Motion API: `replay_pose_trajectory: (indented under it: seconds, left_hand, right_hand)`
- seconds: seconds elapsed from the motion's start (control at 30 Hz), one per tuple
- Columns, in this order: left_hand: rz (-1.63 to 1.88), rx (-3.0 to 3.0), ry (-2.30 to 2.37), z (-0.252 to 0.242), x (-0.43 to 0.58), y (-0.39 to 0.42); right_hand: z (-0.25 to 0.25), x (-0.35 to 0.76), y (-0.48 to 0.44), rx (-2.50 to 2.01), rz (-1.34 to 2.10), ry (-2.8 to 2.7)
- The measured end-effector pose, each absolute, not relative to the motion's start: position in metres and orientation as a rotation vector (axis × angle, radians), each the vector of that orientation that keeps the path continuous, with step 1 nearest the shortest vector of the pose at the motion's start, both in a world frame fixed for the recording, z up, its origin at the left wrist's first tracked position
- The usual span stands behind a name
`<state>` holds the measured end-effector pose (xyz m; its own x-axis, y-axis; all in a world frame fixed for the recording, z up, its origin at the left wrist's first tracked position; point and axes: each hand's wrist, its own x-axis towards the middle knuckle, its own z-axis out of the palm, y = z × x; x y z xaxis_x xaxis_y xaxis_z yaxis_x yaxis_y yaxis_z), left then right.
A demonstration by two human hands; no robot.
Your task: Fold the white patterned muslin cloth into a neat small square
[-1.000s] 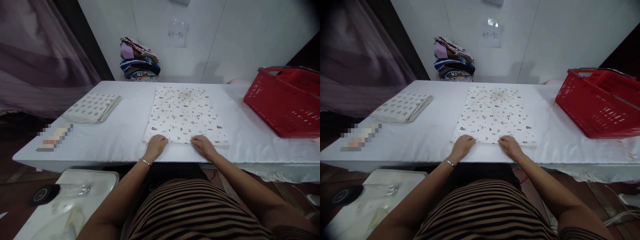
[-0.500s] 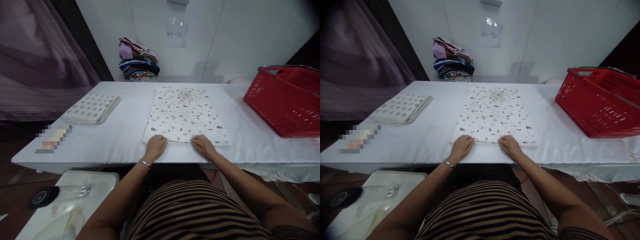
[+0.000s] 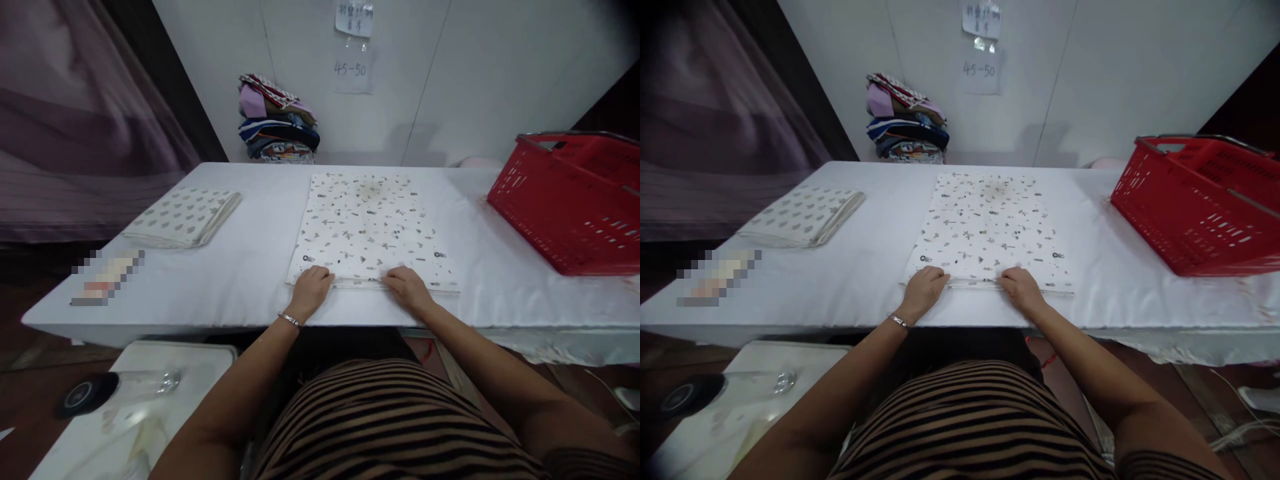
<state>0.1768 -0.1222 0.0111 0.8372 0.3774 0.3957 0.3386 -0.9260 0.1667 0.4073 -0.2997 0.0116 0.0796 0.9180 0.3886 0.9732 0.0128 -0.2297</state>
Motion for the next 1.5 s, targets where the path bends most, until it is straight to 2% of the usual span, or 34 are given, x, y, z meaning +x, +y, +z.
replay_pose_trajectory:
  seconds: [0.4, 0.53, 0.67, 0.83, 1.0, 1.5]
  left_hand:
    - [0.535, 2.982, 0.441, 0.006, 0.170, -0.124]
    - [0.495, 3.019, 0.450, 0.008, 0.168, -0.127]
    - [0.510, 3.050, 0.462, 0.008, 0.167, -0.128]
    - [0.536, 3.027, 0.430, 0.011, 0.165, -0.129]
    - [0.525, 3.033, 0.448, 0.011, 0.162, -0.130]
    - [0.601, 3.019, 0.404, 0.008, 0.159, -0.129]
  right_hand:
    - [0.012, 0.406, -0.308, -1.907, -0.049, -2.026]
    - [0.019, 0.408, -0.309, -1.846, 0.088, -1.981]
    - [0.027, 0.414, -0.290, -1.752, 0.257, -1.842]
    - [0.017, 0.433, -0.248, -1.623, 0.186, -2.059]
    - [0.001, 0.453, -0.227, -1.739, 0.112, -2.099]
    - [0.019, 0.418, -0.198, -1.830, 0.430, -2.320]
